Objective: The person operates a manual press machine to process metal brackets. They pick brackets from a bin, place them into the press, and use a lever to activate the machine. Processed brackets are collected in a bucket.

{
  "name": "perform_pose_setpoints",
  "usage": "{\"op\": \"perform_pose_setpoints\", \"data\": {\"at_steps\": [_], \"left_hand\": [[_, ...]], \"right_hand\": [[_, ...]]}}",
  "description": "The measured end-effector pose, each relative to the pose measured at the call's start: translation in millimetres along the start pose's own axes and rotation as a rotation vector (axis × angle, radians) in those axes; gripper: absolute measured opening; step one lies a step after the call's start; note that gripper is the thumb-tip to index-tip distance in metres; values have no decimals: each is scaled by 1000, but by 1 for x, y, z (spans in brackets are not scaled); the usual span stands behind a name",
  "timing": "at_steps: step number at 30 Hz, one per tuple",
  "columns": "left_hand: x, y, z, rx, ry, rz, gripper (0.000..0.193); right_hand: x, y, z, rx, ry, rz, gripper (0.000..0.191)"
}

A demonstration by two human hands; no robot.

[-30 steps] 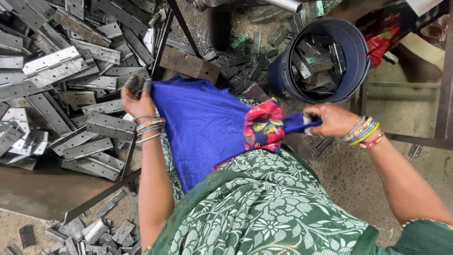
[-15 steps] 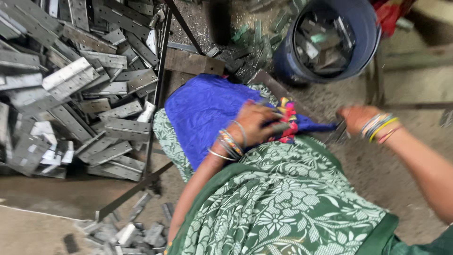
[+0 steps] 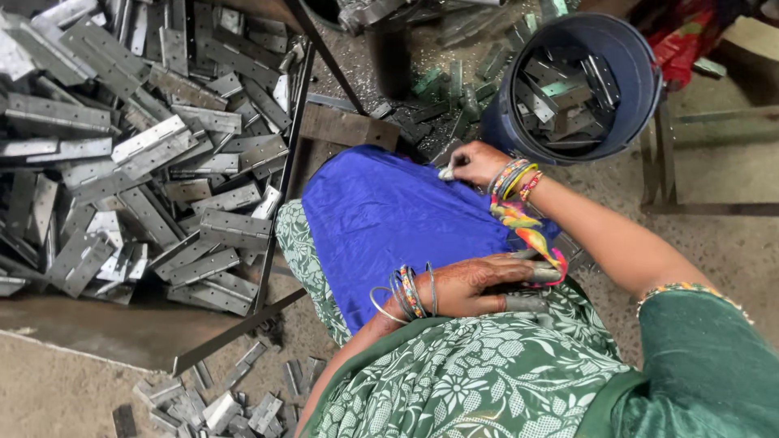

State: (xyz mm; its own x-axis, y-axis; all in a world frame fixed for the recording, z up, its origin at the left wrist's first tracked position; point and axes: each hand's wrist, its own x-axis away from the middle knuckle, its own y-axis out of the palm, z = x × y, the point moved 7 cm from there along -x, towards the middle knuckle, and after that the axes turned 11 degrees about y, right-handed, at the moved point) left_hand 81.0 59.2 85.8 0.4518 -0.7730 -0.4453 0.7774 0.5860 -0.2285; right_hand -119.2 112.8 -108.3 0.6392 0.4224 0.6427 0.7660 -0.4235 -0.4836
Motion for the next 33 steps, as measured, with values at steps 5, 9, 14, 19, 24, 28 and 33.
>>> {"op": "perform_pose_setpoints", "data": {"at_steps": [5, 9, 14, 19, 24, 28, 33], "left_hand": [[-23, -5, 4, -45, 13, 5, 61], [-32, -11, 4, 49, -175, 38, 54], [48, -112, -33, -507, -411, 714, 27], [232, -192, -68, -867, -791, 1379, 41], [282, -211, -105, -837, -1196, 1155, 55], [270, -198, -146, -468, -1565, 936, 70], [257, -189, -151, -377, -1557, 1235, 77]], "right_hand": [[21, -75, 12, -93, -186, 443, 29], [46, -95, 87, -21, -17, 535, 17], [34, -25, 141, -208, 2, 221, 17], [31, -34, 121, -260, -7, 281, 20], [21, -97, 104, -434, 169, 451, 23], [24, -128, 77, -188, -226, 600, 15], [27, -132, 107, -410, -111, 551, 14]]}}
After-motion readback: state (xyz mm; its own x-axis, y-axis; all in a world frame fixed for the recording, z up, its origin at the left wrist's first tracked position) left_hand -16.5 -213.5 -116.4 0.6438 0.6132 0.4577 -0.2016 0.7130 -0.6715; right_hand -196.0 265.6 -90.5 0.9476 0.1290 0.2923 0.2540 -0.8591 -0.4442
